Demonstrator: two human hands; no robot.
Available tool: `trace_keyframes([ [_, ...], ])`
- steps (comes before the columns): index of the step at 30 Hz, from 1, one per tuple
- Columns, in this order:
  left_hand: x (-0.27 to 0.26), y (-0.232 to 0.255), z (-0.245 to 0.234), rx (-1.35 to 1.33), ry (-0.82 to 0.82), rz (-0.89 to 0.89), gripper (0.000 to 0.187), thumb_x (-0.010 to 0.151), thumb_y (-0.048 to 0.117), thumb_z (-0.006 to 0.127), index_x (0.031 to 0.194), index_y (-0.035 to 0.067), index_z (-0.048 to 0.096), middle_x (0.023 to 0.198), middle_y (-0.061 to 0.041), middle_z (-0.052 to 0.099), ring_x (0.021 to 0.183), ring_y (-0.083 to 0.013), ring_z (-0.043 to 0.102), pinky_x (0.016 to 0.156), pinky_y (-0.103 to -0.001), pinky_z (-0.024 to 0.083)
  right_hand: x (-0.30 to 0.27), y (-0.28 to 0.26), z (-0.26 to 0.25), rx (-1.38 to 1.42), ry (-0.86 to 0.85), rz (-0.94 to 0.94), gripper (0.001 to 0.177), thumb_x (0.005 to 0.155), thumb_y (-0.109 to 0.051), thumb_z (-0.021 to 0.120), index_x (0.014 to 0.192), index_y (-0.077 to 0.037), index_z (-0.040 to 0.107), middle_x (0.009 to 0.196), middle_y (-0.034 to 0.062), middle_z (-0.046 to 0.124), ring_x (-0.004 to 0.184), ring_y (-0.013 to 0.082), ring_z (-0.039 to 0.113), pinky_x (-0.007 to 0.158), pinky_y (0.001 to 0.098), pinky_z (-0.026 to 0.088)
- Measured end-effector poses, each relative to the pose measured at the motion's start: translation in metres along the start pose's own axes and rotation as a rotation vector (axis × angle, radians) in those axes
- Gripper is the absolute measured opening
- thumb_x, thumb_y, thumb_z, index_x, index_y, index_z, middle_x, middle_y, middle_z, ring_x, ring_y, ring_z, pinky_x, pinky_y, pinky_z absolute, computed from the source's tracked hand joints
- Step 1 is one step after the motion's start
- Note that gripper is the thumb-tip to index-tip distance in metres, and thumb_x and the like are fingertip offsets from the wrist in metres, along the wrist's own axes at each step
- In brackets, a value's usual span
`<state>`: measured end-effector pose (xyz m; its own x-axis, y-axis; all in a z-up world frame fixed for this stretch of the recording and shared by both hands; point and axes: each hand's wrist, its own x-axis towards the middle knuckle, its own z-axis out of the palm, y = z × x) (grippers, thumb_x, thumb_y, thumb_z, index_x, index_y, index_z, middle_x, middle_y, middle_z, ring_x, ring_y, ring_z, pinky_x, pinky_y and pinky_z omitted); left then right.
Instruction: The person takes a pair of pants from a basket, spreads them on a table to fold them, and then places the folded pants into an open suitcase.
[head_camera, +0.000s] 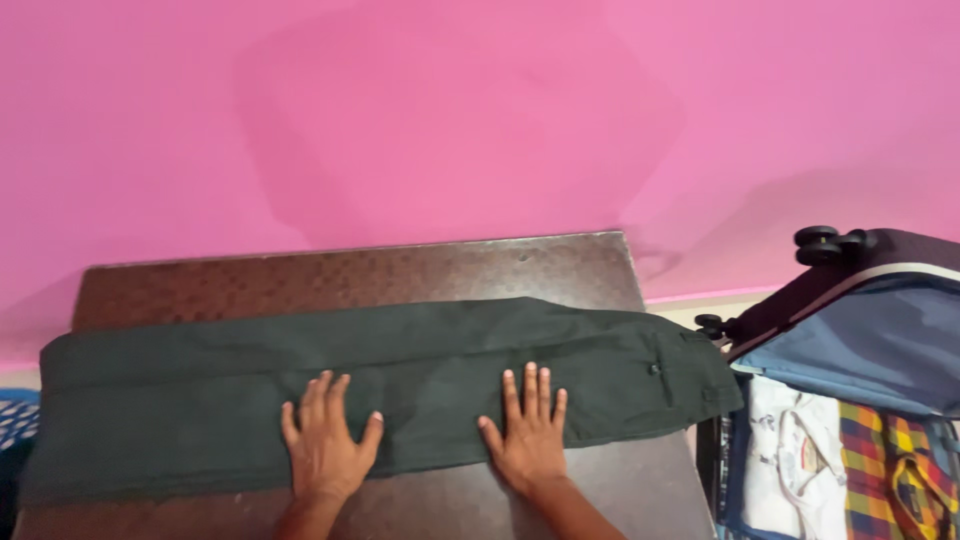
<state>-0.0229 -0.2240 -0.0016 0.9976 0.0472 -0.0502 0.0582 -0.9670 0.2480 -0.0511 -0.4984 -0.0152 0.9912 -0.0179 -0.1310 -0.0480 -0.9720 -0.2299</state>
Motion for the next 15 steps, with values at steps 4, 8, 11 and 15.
trace_keyframes([
  [4, 0.020, 0.031, 0.011, -0.124, 0.188, 0.199, 0.074, 0.090, 0.053, 0.055, 0.151, 0.015, 0.040, 0.162, -0.013, 0.033, 0.152, -0.0302, 0.027, 0.123, -0.056, 0.015, 0.003, -0.007, -0.005, 0.028, -0.056, 0.015, 0.082, 0.095, -0.056, 0.050, 0.157, -0.008, 0.026, 0.165, 0.0244, 0.010, 0.154, 0.0410, 0.002, 0.118, 0.0626, 0.001],
  [8, 0.032, 0.047, 0.029, -0.074, 0.068, 0.227, 0.079, 0.092, 0.059, 0.052, 0.154, 0.012, 0.034, 0.161, -0.018, 0.028, 0.149, -0.0352, 0.022, 0.118, -0.056, 0.013, 0.002, -0.011, -0.003, 0.040, -0.013, -0.024, 0.084, 0.094, -0.056, 0.052, 0.157, -0.006, 0.026, 0.164, 0.0261, 0.012, 0.152, 0.0427, 0.003, 0.117, 0.0637, 0.000],
  [11, 0.021, 0.028, 0.031, -0.001, 0.105, 0.128, 0.084, 0.089, 0.062, 0.048, 0.155, 0.013, 0.031, 0.164, -0.013, 0.026, 0.152, -0.0303, 0.022, 0.121, -0.056, 0.013, 0.007, -0.019, -0.006, 0.091, 0.022, -0.091, 0.085, 0.093, -0.055, 0.056, 0.156, -0.004, 0.029, 0.163, 0.0279, 0.013, 0.153, 0.0452, 0.004, 0.115, 0.0649, 0.000],
  [15, 0.023, 0.013, 0.024, 0.030, 0.074, 0.070, 0.087, 0.087, 0.062, 0.051, 0.156, 0.015, 0.031, 0.164, -0.013, 0.025, 0.152, -0.0303, 0.020, 0.121, -0.058, 0.012, 0.005, -0.028, -0.020, 0.170, -0.132, -0.096, 0.084, 0.091, -0.052, 0.061, 0.157, -0.009, 0.033, 0.166, 0.0260, 0.016, 0.152, 0.0440, 0.008, 0.116, 0.0629, 0.004],
])
